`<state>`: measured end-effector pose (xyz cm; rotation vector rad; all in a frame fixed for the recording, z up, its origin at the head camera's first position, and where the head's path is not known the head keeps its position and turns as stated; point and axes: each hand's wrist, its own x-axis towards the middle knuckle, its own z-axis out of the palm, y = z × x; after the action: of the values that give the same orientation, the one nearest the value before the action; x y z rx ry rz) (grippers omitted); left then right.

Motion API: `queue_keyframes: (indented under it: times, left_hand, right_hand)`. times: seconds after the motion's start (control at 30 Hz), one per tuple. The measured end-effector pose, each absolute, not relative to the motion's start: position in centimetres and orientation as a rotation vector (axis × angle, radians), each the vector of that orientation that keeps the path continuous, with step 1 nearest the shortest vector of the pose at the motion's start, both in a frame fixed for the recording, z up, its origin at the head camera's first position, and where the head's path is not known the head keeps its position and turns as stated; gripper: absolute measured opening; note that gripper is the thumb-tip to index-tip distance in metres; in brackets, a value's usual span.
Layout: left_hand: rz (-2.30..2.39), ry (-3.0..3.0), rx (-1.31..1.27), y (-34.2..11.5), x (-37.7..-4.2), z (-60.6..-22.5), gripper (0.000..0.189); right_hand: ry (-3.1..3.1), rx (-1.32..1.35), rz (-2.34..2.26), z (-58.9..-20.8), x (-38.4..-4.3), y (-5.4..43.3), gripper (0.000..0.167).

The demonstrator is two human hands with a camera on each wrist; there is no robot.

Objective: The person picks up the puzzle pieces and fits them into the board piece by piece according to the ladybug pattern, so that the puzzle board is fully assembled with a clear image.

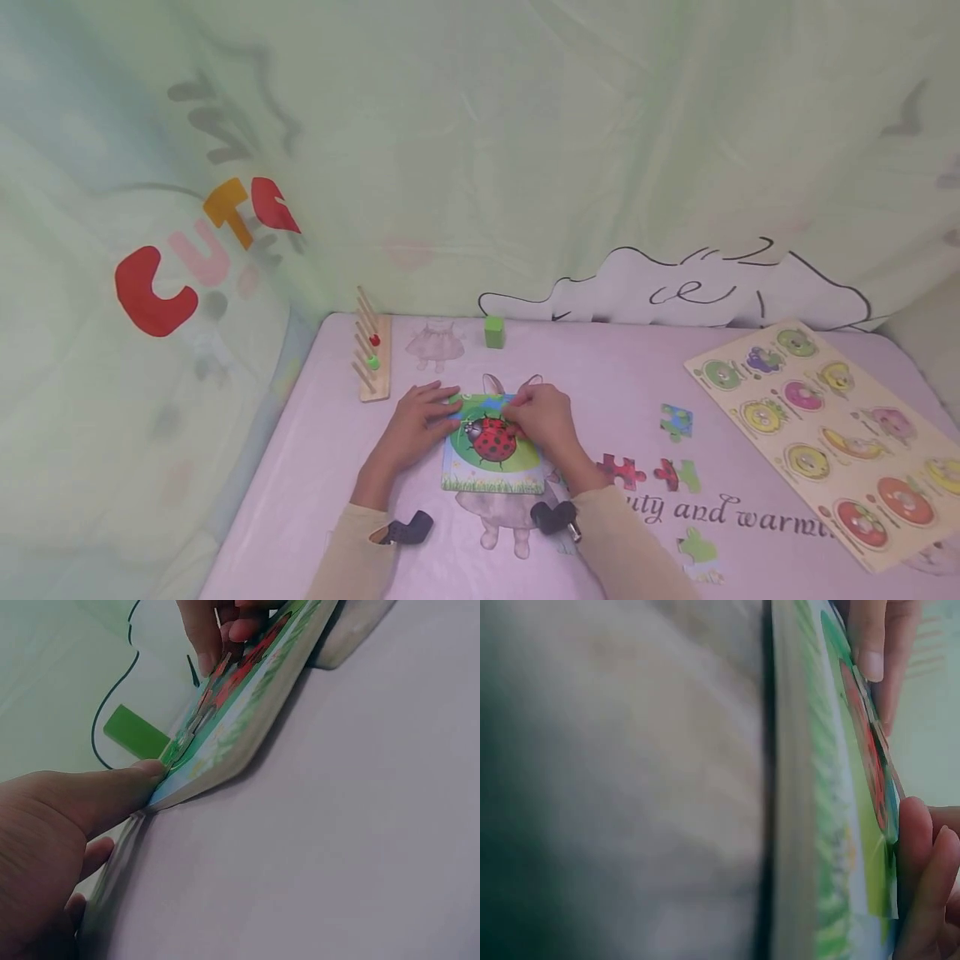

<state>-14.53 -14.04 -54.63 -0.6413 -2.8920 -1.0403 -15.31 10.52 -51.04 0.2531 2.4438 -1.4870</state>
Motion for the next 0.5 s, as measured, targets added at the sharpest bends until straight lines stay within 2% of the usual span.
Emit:
queue_keyframes:
  times: [0.37,0.5]
  left_hand:
    - [-1.064,-2.891,-0.628,-13.9,-14.5,-54.6,0.034]
    - [-1.082,-2.882,-0.618,-13.7,-14.5,-54.4,0.034]
  right_hand:
    - [2.615,0.148,-1.192,-50.2,-16.4,10.5,0.025]
    - [2.583,0.163,-1.143,-49.5,-16.6,10.5,0.024]
